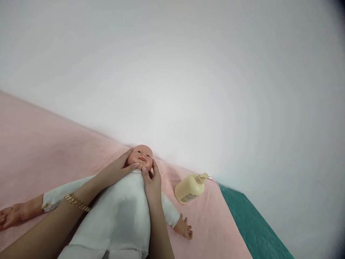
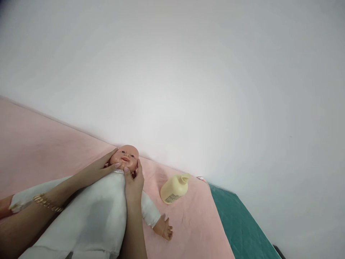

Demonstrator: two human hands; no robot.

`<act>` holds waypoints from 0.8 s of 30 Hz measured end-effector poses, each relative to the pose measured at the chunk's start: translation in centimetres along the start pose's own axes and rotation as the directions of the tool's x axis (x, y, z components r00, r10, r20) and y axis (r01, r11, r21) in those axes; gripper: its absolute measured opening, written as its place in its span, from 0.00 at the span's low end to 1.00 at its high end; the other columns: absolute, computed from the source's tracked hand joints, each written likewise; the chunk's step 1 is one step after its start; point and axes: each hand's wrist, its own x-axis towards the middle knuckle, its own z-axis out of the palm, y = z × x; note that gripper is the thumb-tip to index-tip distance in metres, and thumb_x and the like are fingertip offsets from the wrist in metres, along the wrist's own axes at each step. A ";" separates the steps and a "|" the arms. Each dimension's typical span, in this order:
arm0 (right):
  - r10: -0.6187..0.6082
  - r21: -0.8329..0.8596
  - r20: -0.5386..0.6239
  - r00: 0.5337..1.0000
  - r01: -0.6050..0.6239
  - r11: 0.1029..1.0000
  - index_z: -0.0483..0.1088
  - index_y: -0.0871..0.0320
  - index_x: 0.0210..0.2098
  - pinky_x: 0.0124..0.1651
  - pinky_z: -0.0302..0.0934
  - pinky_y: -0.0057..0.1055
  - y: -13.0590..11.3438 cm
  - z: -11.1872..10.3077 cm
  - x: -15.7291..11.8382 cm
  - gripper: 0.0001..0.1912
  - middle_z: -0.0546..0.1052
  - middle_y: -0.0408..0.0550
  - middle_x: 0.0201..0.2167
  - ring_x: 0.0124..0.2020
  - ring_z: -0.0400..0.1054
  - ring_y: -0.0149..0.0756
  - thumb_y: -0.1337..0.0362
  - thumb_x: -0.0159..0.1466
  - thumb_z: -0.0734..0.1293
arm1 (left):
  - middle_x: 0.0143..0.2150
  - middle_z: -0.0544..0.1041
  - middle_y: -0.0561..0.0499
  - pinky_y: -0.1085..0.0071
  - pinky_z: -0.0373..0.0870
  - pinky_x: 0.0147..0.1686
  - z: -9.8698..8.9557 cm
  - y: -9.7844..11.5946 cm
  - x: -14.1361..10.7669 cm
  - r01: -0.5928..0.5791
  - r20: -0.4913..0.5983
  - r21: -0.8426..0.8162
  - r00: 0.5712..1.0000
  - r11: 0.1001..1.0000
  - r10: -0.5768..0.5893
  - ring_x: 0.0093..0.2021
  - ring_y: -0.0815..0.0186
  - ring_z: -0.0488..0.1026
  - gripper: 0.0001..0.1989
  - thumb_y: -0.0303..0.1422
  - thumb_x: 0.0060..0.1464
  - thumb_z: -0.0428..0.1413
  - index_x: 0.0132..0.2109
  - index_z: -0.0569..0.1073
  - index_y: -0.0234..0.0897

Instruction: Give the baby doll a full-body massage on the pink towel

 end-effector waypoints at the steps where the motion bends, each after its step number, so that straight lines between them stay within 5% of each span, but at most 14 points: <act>1: -0.001 0.001 -0.001 1.000 0.001 1.000 0.59 0.64 0.69 0.64 0.63 0.40 0.1 0.0 0.0 0.40 0.70 0.56 0.64 0.62 0.68 0.46 0.55 0.61 0.70 | 0.62 0.75 0.44 0.62 0.73 0.56 -0.1 0.1 -0.1 0.006 0.028 -0.040 1.000 0.999 -0.004 0.60 0.49 0.73 0.38 0.56 0.56 0.55 0.66 0.65 0.40; 8: -0.009 0.011 -0.021 1.000 0.010 1.000 0.63 0.62 0.67 0.62 0.65 0.37 0.3 0.1 0.0 0.37 0.71 0.55 0.63 0.61 0.70 0.44 0.56 0.61 0.70 | 0.65 0.72 0.42 0.61 0.71 0.59 -0.2 -0.1 -0.1 0.037 0.077 -0.149 0.997 0.988 -0.026 0.62 0.51 0.71 0.41 0.53 0.53 0.60 0.68 0.61 0.39; 18: -0.036 0.001 -0.023 0.999 0.036 0.999 0.64 0.59 0.66 0.66 0.61 0.40 0.4 0.0 0.0 0.34 0.69 0.53 0.65 0.64 0.67 0.44 0.52 0.65 0.67 | 0.65 0.71 0.43 0.59 0.69 0.61 0.1 -0.3 0.0 0.036 -0.026 0.010 0.999 0.999 -0.036 0.63 0.48 0.70 0.40 0.55 0.58 0.52 0.71 0.59 0.41; 24: -0.023 -0.013 -0.002 1.000 0.023 1.000 0.61 0.63 0.68 0.67 0.60 0.39 0.2 -0.1 0.0 0.37 0.68 0.55 0.66 0.65 0.65 0.44 0.49 0.65 0.65 | 0.71 0.63 0.43 0.57 0.64 0.64 -0.1 -0.5 0.2 0.021 0.016 0.042 1.000 0.999 -0.022 0.69 0.48 0.62 0.41 0.55 0.61 0.48 0.73 0.55 0.37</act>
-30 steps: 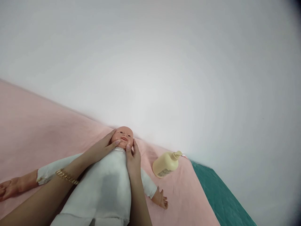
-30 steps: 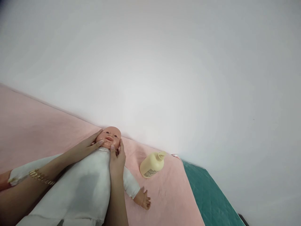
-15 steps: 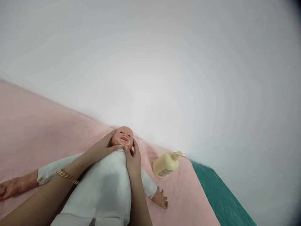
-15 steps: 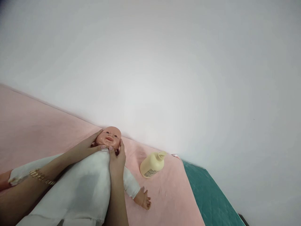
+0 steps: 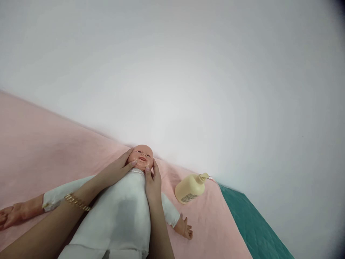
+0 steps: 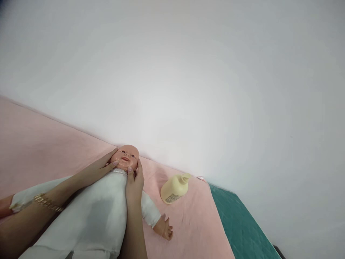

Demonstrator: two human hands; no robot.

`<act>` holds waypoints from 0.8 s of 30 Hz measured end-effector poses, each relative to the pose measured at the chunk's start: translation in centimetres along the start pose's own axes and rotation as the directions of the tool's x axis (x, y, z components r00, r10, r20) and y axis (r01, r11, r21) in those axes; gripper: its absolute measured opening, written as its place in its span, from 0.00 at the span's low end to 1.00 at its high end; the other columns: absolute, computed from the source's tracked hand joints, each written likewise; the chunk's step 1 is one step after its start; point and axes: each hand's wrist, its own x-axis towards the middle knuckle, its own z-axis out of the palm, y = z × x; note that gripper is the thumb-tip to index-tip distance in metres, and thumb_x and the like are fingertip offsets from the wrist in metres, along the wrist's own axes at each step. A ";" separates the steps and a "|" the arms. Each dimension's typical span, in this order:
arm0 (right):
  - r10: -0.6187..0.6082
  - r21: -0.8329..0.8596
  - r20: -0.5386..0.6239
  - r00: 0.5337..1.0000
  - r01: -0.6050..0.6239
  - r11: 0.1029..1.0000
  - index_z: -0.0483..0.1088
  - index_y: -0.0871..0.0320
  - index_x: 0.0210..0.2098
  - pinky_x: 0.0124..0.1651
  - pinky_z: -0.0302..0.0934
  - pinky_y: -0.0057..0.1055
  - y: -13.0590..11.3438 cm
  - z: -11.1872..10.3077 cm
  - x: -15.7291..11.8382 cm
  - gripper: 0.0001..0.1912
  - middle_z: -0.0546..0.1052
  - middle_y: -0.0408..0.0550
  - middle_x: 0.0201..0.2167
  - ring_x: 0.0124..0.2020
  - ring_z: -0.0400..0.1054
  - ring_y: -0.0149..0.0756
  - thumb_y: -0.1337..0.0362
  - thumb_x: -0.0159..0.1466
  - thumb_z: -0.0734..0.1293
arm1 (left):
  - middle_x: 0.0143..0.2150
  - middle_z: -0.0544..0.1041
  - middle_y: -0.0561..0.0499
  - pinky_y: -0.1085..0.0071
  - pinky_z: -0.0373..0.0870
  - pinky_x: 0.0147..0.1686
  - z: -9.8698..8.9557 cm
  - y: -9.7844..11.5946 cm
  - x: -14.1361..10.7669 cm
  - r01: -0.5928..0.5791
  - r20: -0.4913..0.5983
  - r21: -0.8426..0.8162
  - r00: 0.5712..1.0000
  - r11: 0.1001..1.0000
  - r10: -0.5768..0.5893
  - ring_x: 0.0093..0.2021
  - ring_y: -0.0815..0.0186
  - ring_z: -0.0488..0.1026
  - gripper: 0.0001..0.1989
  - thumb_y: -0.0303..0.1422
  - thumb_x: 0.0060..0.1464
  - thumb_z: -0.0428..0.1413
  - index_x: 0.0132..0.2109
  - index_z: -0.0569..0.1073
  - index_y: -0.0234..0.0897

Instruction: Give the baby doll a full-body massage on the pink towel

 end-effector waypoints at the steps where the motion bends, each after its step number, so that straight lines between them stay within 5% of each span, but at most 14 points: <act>1: -0.002 -0.003 -0.001 1.000 0.002 1.000 0.61 0.62 0.68 0.67 0.59 0.39 0.0 0.0 0.0 0.37 0.68 0.55 0.66 0.65 0.65 0.44 0.49 0.65 0.65 | 0.71 0.62 0.43 0.56 0.64 0.65 -0.1 0.1 0.0 -0.007 0.007 0.003 1.000 1.000 0.007 0.70 0.48 0.60 0.41 0.55 0.61 0.47 0.73 0.55 0.37; 16: -0.017 -0.074 -0.034 0.999 0.015 0.997 0.63 0.63 0.67 0.69 0.54 0.43 0.2 -0.1 0.2 0.37 0.66 0.56 0.67 0.69 0.59 0.46 0.46 0.67 0.62 | 0.71 0.63 0.43 0.54 0.60 0.66 -0.1 0.1 0.0 -0.033 0.020 -0.012 0.999 0.999 0.034 0.69 0.48 0.61 0.38 0.55 0.63 0.45 0.72 0.56 0.38; 24: 0.021 -0.004 0.009 1.000 -0.021 1.000 0.60 0.64 0.68 0.67 0.59 0.43 -0.5 0.0 0.0 0.39 0.67 0.57 0.66 0.65 0.66 0.47 0.46 0.66 0.64 | 0.67 0.69 0.43 0.56 0.64 0.63 0.0 -0.1 0.0 -0.010 0.011 0.010 1.000 1.000 0.010 0.65 0.48 0.67 0.39 0.56 0.63 0.44 0.72 0.57 0.38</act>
